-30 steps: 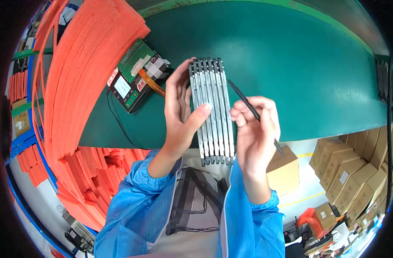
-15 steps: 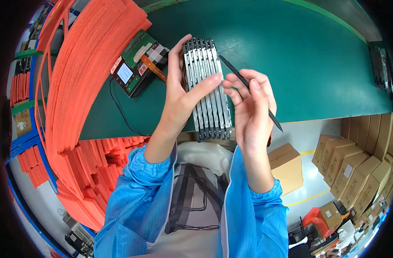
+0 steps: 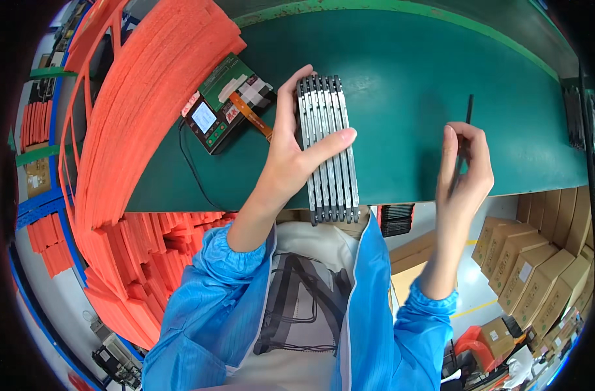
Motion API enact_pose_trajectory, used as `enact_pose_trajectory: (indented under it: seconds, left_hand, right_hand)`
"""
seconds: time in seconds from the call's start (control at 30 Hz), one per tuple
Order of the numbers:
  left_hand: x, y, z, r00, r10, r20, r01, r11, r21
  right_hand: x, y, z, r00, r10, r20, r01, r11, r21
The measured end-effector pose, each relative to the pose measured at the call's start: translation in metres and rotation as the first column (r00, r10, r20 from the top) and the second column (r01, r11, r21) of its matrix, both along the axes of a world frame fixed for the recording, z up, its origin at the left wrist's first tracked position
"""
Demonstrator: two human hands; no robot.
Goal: The person tests phone screens by connecting their ribbon cables to a testing device and pressing the screen, then places the tested screens into slots in a foam tray. The person then stacks the filled foam tray, positions a new tray, and gathers another batch of phone screens.
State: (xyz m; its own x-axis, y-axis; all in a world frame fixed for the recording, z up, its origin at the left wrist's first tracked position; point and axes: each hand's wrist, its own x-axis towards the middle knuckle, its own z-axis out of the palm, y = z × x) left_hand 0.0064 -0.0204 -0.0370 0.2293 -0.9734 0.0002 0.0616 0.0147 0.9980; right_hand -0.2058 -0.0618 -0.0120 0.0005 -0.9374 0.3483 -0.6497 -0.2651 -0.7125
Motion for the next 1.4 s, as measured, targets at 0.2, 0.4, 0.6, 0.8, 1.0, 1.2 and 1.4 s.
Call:
enact_pose_trajectory:
  seconds: [0.2, 0.4, 0.6, 0.8, 1.0, 1.2, 1.4]
  left_hand:
    - [0.001, 0.0, 0.0, 1.0, -0.015, -0.003, 0.015, 0.997, 0.077]
    - [0.004, -0.001, -0.002, 1.0, -0.008, 0.006, 0.008, 0.998, 0.065]
    - [0.013, -0.017, -0.002, 0.995, -0.033, 0.093, 0.034, 0.999, -0.012]
    - [0.023, -0.029, 0.013, 0.99, -0.137, 0.023, 0.136, 0.989, 0.065]
    - [0.021, -0.017, 0.012, 0.996, -0.075, -0.046, 0.077, 0.997, 0.033]
    - [0.02, 0.007, 0.026, 0.987, 0.029, 0.158, 0.024, 0.946, -0.323]
    - [0.016, 0.028, 0.055, 0.998, -0.019, 0.052, 0.037, 0.926, -0.375]
  right_hand:
    - [-0.02, -0.023, 0.004, 0.792, 0.327, -0.515, -0.329, 0.94, 0.091]
    - [-0.015, 0.006, 0.014, 0.934, 0.299, -0.196, -0.272, 0.95, 0.151]
    - [-0.014, 0.09, -0.016, 0.541, -0.272, 0.796, -0.836, -0.063, 0.546]
    - [0.046, 0.087, -0.01, 0.26, -0.812, 0.522, -0.892, 0.006, 0.453]
    - [0.048, 0.093, -0.008, 0.046, -0.88, 0.472, -0.92, 0.147, 0.363]
    - [0.041, 0.109, -0.011, 0.006, -0.834, 0.552, -0.907, 0.228, 0.354]
    - [0.036, 0.122, -0.006, 0.018, -0.689, 0.724, -0.899, 0.305, 0.313]
